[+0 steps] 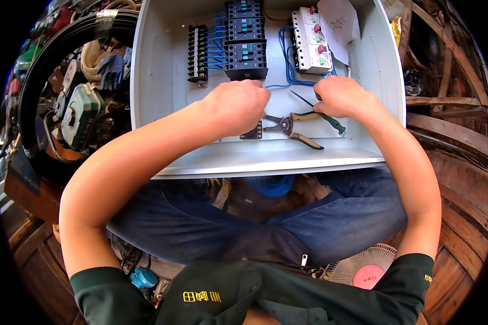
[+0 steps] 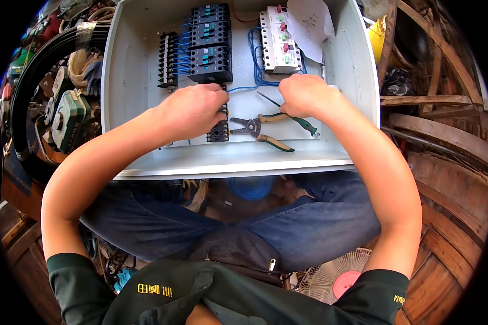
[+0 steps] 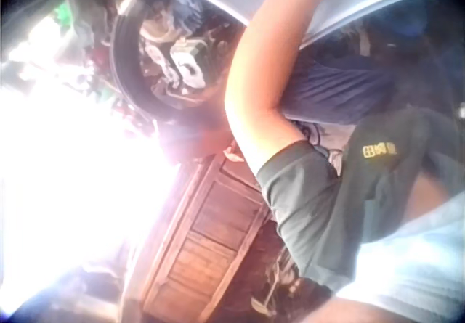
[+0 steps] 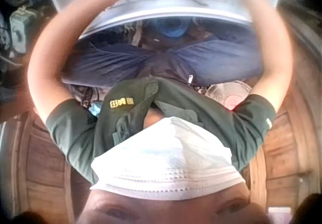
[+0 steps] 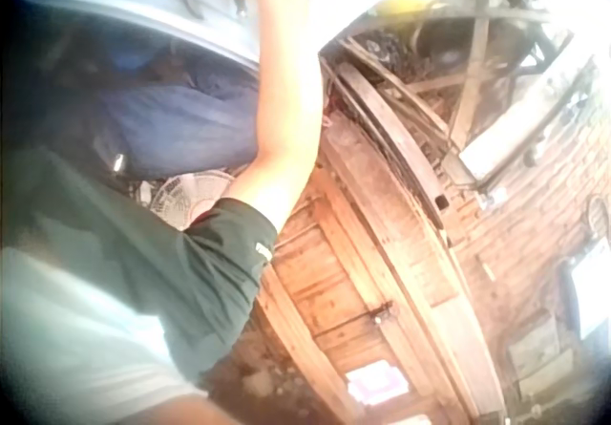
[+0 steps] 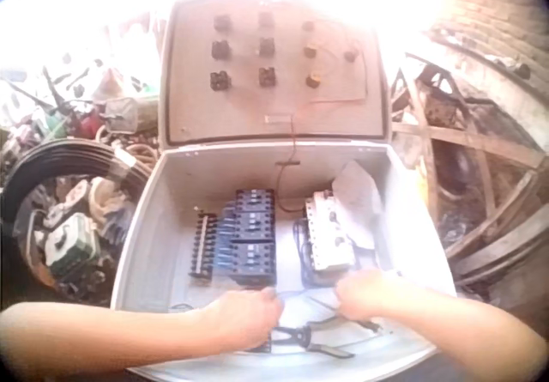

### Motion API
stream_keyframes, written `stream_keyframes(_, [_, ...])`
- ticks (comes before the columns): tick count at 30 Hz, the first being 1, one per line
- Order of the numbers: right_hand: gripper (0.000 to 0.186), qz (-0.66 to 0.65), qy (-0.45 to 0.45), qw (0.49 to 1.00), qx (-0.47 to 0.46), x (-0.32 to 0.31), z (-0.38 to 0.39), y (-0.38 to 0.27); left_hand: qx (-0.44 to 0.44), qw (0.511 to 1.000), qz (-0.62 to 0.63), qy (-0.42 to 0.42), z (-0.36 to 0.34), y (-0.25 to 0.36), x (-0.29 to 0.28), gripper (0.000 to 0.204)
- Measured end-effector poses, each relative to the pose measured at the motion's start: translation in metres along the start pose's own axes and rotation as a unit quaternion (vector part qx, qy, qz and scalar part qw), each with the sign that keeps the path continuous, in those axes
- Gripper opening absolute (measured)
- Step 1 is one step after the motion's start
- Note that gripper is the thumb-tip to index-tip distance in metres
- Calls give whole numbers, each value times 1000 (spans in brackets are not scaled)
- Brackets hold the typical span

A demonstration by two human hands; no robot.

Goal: The person sits on the floor and works inside an open electrical distribution box. They use pliers and a screwdriver to strip, cut, and connect blue wires to terminal blocks and circuit breakers.

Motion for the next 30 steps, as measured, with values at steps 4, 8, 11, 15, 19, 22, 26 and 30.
stream_keyframes(4, [26,-54,58,996,-38,-12,6,-8,77,984,-155,43,-29,13,29,17])
stream_keyframes(8, [25,-175,139,970,-91,-9,0,-11,-1,999,-42,-34,-12,-6,38,20])
stream_keyframes(11, [24,-198,165,960,-106,-8,-12,-16,-41,999,-20,-28,13,-29,29,23])
stream_keyframes(15, [16,-127,152,975,-103,-6,-31,-32,-83,997,5,-3,11,-48,15,24])
stream_keyframes(19, [19,-54,150,982,-104,0,-42,-39,-55,998,-36,21,-12,-32,9,22])
stream_keyframes(22, [20,-39,171,978,-116,4,-45,-36,-34,995,-91,17,-37,-23,17,20])
stream_keyframes(26, [17,-9,193,973,-129,4,-48,-31,-19,994,-107,25,-51,-18,30,19])
stream_keyframes(30, [16,38,210,962,-172,2,-49,-33,-32,996,-86,13,-55,-18,33,20])
Point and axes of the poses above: each hand's wrist, its own z-axis away from the middle knuckle, its own x-axis out of the palm, y = z × x, the point moved 7 cm from there along -z, towards the middle knuckle, and after that the axes turned 7 degrees about -y, right-handed, at the moved point
